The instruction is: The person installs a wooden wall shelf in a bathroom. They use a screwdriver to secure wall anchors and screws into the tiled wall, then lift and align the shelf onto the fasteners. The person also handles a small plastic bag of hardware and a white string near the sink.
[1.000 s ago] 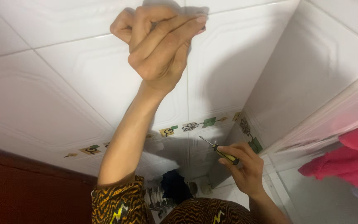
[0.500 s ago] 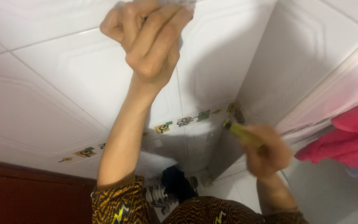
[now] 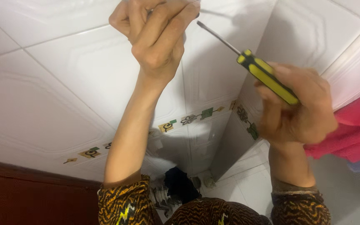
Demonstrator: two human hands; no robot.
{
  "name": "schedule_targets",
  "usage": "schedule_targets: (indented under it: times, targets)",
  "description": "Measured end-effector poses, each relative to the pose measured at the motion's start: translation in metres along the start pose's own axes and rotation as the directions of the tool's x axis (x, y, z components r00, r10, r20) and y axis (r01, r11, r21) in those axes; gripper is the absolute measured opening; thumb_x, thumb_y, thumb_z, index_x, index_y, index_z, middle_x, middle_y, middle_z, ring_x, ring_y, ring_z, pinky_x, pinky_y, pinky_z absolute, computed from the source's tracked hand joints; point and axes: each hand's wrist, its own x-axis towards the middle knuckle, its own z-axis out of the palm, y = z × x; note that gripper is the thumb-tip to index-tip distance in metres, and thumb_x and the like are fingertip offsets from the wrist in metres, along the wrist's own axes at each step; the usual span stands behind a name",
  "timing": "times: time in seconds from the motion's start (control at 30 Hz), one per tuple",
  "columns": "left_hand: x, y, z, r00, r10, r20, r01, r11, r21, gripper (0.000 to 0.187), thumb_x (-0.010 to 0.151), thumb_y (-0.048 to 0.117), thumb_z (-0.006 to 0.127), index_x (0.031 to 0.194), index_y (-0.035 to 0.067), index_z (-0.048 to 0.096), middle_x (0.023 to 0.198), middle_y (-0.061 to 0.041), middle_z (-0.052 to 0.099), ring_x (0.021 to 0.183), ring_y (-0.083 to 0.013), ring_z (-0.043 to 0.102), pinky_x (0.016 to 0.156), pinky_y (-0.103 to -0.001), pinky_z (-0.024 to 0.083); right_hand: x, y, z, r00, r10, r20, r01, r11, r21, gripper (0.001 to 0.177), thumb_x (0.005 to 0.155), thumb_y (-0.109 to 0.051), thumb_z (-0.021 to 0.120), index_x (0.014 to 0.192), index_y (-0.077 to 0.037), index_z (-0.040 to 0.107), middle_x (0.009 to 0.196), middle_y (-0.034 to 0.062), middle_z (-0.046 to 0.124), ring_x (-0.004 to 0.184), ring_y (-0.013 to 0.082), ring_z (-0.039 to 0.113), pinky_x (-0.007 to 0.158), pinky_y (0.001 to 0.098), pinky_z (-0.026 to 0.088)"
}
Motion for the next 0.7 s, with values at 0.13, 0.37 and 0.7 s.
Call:
schedule_targets:
  times: [0.13,0.37,0.7]
  targets:
    - [0.000,-0.001,-0.001,1.000,-0.003,0.016,0.003,1.000,0.006,0.010,0.092,0.004,0.079,0.098,0.011,0.079,0.094,0.006,0.075,0.097,-0.0115,0.060,0.090,-0.035,0.028,0.002,-0.002,0.005,1.000,0.010,0.003,-0.010,0.998,-0.070,0.027,0.113,-0.005,0.076,0.130,0.003,0.056,0.113,0.0189,0.072,0.098,0.0266,0.072,0.087,0.0338,0.058]
    - [-0.002,-0.001,0.002,1.000,-0.009,-0.015,0.009,1.000,-0.002,0.015,0.089,-0.001,0.076,0.097,0.011,0.080,0.095,0.006,0.076,0.096,-0.0104,0.060,0.090,-0.034,0.027,0.002,-0.009,0.000,0.999,0.019,0.038,-0.015,0.994,-0.105,0.028,0.115,-0.005,0.076,0.131,0.007,0.056,0.115,0.0200,0.070,0.100,0.0279,0.071,0.088,0.0331,0.060]
    - [-0.001,0.004,-0.003,0.997,-0.070,0.040,0.069,0.997,0.029,0.016,0.087,0.004,0.082,0.101,0.010,0.081,0.087,0.004,0.072,0.097,-0.0121,0.060,0.089,-0.035,0.028,0.009,-0.018,-0.004,0.996,-0.005,0.091,0.024,0.978,-0.206,0.031,0.114,-0.007,0.080,0.129,0.007,0.057,0.115,0.0187,0.072,0.096,0.0276,0.072,0.083,0.0347,0.062]
